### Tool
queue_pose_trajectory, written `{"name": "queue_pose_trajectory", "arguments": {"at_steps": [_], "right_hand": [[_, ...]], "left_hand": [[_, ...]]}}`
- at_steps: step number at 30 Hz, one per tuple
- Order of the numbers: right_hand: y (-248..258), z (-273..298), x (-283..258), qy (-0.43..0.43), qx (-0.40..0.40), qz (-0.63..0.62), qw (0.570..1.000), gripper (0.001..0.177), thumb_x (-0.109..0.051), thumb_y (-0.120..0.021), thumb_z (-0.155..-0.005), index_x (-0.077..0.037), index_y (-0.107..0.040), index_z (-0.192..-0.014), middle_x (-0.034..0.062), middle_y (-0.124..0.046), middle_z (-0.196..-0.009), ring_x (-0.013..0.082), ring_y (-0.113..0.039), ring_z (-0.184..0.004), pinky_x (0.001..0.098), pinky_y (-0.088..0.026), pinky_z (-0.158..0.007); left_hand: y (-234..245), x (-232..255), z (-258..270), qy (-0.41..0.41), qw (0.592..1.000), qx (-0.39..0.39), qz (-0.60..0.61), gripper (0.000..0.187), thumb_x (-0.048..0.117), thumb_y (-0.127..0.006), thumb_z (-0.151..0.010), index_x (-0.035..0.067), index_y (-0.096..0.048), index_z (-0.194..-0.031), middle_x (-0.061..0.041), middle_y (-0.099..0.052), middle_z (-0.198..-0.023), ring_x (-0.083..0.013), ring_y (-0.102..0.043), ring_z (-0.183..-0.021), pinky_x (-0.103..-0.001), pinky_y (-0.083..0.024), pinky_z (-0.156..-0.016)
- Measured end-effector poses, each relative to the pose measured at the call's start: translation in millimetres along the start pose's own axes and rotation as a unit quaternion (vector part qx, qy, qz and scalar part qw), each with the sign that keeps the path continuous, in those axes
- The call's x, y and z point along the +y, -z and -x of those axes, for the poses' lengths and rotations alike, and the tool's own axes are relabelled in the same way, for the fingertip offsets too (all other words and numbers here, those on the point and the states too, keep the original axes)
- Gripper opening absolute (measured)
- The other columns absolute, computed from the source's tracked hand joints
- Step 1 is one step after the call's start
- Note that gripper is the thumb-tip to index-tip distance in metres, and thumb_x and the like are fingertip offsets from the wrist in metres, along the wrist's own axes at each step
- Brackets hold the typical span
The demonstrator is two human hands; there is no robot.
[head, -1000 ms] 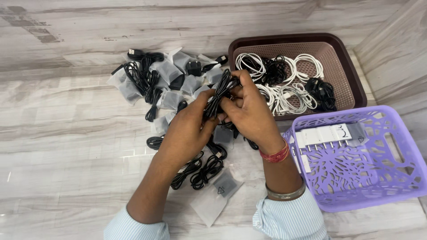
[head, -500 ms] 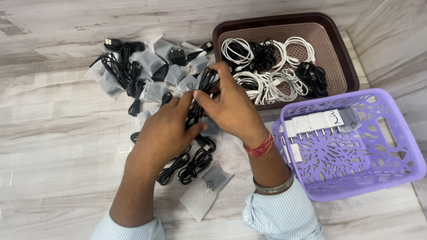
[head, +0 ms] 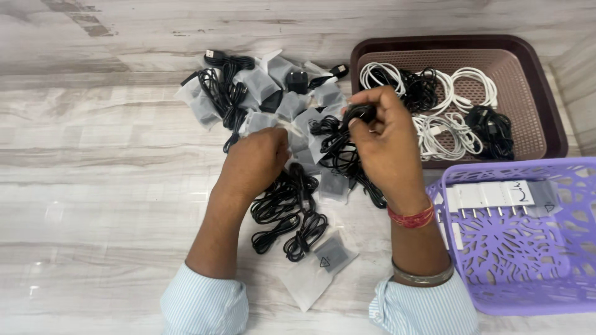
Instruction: The person sorts a pile of tangled black and white USB cables and white wall chargers on a tiled floor. They coil the cables and place them into a brown tray, while arranging the chargers into a purple basket.
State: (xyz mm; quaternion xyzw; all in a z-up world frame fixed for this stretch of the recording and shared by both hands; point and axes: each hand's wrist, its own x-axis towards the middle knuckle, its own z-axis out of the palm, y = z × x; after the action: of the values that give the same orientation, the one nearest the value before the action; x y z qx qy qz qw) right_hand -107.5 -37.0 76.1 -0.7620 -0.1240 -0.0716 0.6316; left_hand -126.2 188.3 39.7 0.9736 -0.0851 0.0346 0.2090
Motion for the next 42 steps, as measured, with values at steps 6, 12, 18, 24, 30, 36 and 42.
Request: {"name": "queue_pose_trajectory", "arguments": {"at_steps": [6, 12, 18, 24, 30, 36, 42], "right_hand": [[-1, 0, -5, -0.045, -0.026, -0.009, 0.999, 0.022, -0.007, -0.067, -0.099, -0.003, -0.057, -0.118, 0.0019, -0.067, -0.094, 0.0037, -0.061, -0.078, 0.0190, -0.050, -0.065], [-1, -1, -13, -0.027, -0.043, -0.070, 0.996, 0.017, -0.008, -0.061, -0.105, -0.001, -0.063, -0.120, 0.0051, -0.069, -0.098, 0.0061, -0.063, -0.083, 0.0208, -0.054, -0.070], [1, -1, -17, -0.048, -0.045, -0.094, 0.993, 0.025, -0.019, -0.050, -0.109, -0.002, -0.066, -0.115, 0.0047, -0.072, -0.101, 0.0095, -0.070, -0.087, 0.0240, -0.058, -0.074], [-4, -3, -6, -0.027, -0.083, -0.052, 0.995, 0.028, -0.020, -0.051, -0.110, -0.002, -0.072, -0.108, 0.0035, -0.077, -0.102, 0.0114, -0.072, -0.094, 0.0266, -0.060, -0.085], [-9, -3, 0, -0.074, -0.094, 0.117, 0.986, 0.018, -0.013, -0.066, -0.097, -0.004, -0.071, -0.112, 0.0058, -0.075, -0.098, 0.0120, -0.067, -0.085, 0.0279, -0.055, -0.076], [-13, -4, -4, -0.130, -0.116, 0.129, 0.976, 0.024, -0.015, -0.068, -0.094, -0.006, -0.067, -0.116, 0.0052, -0.075, -0.103, 0.0110, -0.070, -0.083, 0.0278, -0.057, -0.071], [-19, 0, -10, -0.100, -0.204, 0.118, 0.967, 0.042, -0.011, -0.066, -0.090, -0.010, -0.061, -0.132, 0.0075, -0.073, -0.097, 0.0120, -0.070, -0.078, 0.0288, -0.057, -0.064]], "left_hand": [[-16, 14, 6, -0.085, 0.996, -0.019, 0.026, 0.050, 0.030, -0.084, -0.067, 0.008, -0.066, -0.109, -0.012, -0.069, -0.100, -0.0357, -0.066, -0.095, -0.047, -0.052, -0.077], [-17, 26, 9, -0.116, 0.986, -0.076, 0.091, 0.026, 0.015, -0.078, -0.073, 0.010, -0.064, -0.094, -0.011, -0.067, -0.102, -0.0345, -0.066, -0.096, -0.045, -0.052, -0.080], [13, 7, 8, -0.044, 0.994, 0.051, 0.087, 0.021, 0.000, -0.066, -0.081, 0.007, -0.059, -0.100, -0.013, -0.061, -0.100, -0.0356, -0.065, -0.095, -0.047, -0.053, -0.082], [-2, 8, 1, -0.028, 0.996, 0.082, -0.031, 0.036, 0.001, -0.067, -0.074, 0.011, -0.060, -0.107, -0.013, -0.059, -0.106, -0.0367, -0.062, -0.101, -0.052, -0.051, -0.080], [-14, 3, -7, -0.010, 0.997, 0.076, -0.015, 0.051, 0.026, -0.082, -0.073, 0.004, -0.060, -0.113, -0.018, -0.061, -0.108, -0.0402, -0.059, -0.104, -0.052, -0.051, -0.082], [3, 0, -6, -0.029, 0.997, 0.071, 0.031, 0.021, 0.019, -0.076, -0.083, 0.008, -0.069, -0.099, -0.010, -0.071, -0.096, -0.0315, -0.068, -0.096, -0.046, -0.053, -0.082], [29, 18, 1, -0.063, 0.958, 0.034, 0.276, 0.012, 0.006, -0.071, -0.091, 0.005, -0.067, -0.101, -0.007, -0.076, -0.097, -0.0216, -0.075, -0.093, -0.034, -0.057, -0.081]]}}
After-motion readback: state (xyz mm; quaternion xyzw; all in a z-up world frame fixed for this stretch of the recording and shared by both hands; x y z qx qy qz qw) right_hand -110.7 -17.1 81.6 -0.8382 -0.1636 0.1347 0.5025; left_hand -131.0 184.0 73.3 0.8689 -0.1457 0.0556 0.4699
